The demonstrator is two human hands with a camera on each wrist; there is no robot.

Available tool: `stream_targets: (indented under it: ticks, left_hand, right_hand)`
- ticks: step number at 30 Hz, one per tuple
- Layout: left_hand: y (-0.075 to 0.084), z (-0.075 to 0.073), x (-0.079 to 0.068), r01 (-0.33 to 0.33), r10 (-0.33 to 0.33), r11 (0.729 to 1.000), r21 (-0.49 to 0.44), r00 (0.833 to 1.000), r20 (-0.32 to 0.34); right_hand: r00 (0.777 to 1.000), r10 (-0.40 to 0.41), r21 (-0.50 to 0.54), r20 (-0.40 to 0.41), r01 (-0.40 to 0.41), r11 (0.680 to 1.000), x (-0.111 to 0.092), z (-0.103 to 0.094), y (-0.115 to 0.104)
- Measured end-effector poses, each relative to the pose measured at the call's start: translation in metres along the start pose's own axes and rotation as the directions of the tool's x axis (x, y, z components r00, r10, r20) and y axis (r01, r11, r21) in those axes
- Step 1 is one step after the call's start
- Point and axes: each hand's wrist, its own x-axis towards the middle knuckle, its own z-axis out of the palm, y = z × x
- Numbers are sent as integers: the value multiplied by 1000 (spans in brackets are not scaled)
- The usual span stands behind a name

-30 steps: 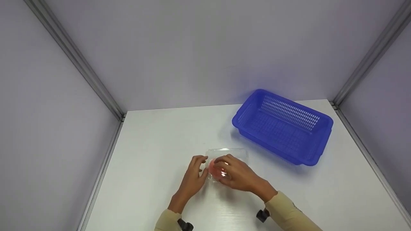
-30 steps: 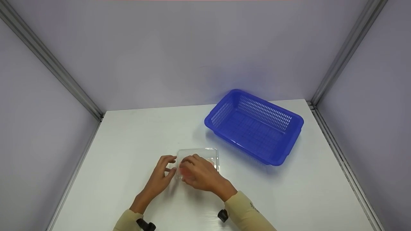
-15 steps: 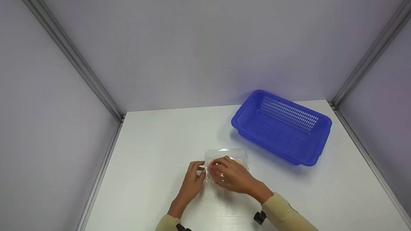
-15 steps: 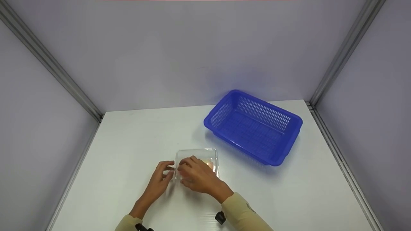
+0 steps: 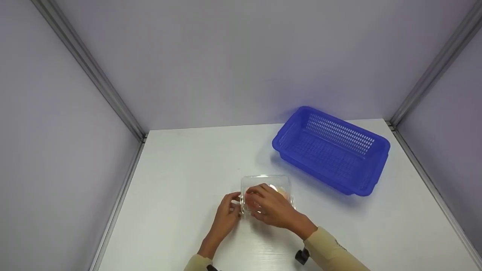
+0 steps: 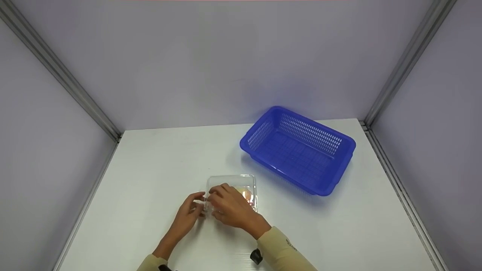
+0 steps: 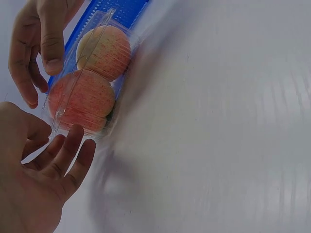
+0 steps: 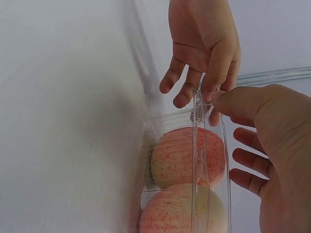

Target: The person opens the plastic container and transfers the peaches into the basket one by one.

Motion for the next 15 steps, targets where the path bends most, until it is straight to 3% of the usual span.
stream_targets:
  ticks: [7, 15]
  left_hand:
    - [-3, -2, -2, 24, -22, 996, -87, 999, 30]
    - [-6, -3, -5, 72, -62, 984, -160, 996, 63]
  right_hand:
    - [1000, -14, -40, -11, 14, 999, 3, 6, 0]
    - [999, 24, -104, 24, -22, 994, 4, 8, -2]
